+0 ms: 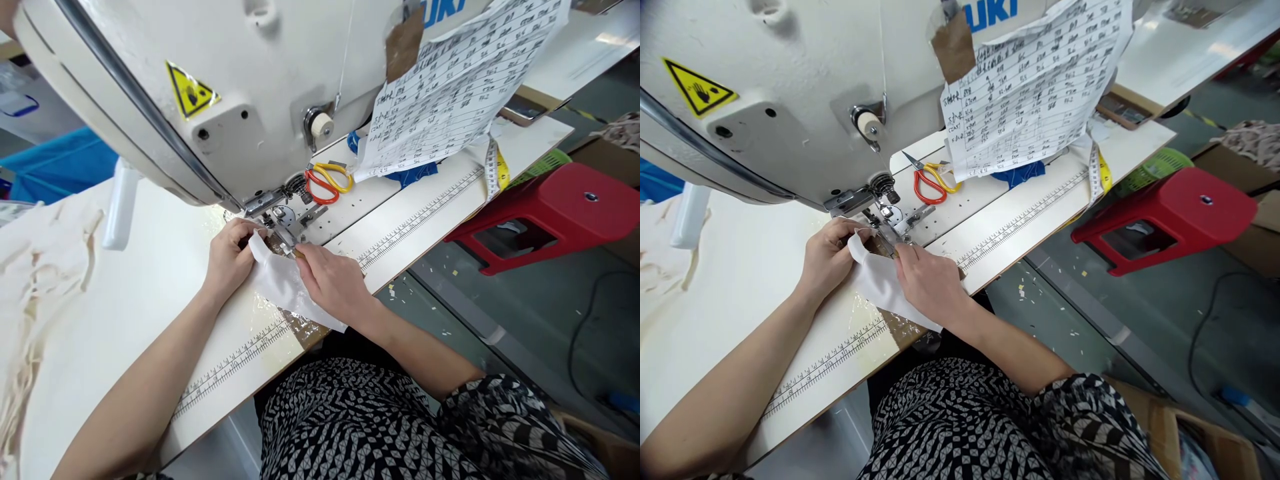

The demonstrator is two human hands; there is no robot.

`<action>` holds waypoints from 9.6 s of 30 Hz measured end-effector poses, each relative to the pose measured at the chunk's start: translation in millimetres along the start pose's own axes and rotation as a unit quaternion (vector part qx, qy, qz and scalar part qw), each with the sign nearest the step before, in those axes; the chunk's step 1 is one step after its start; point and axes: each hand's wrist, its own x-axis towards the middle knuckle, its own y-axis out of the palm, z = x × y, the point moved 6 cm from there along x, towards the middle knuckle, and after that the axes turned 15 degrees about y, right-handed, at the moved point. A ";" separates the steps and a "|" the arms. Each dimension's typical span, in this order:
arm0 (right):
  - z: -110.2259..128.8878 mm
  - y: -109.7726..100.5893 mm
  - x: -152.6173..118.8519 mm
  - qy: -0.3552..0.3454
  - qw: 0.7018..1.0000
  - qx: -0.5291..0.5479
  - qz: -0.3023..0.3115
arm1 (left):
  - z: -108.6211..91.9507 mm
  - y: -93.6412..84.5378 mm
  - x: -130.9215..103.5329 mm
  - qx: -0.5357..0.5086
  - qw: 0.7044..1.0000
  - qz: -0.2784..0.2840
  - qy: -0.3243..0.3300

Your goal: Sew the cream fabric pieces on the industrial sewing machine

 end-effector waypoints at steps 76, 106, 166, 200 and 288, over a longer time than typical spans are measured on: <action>-17.7 -30.9 -60.2 -0.006 0.997 -0.056 0.057 | -51.7 28.6 -40.6 0.252 0.934 0.183 0.177; 1.3 -19.8 -30.2 0.008 0.991 -0.095 0.096 | -66.9 23.8 -45.0 0.325 0.904 0.167 0.223; -49.6 -48.9 -65.2 0.045 0.998 0.035 -0.001 | -77.3 33.6 -49.1 0.323 0.901 0.198 0.211; 22.5 -7.0 -21.2 -0.130 0.989 -0.051 -0.044 | -54.6 26.4 -35.9 0.285 0.925 0.162 0.191; -72.8 -56.7 -139.4 0.205 0.847 0.325 0.368 | -45.1 -41.7 -92.7 0.359 0.885 0.285 0.088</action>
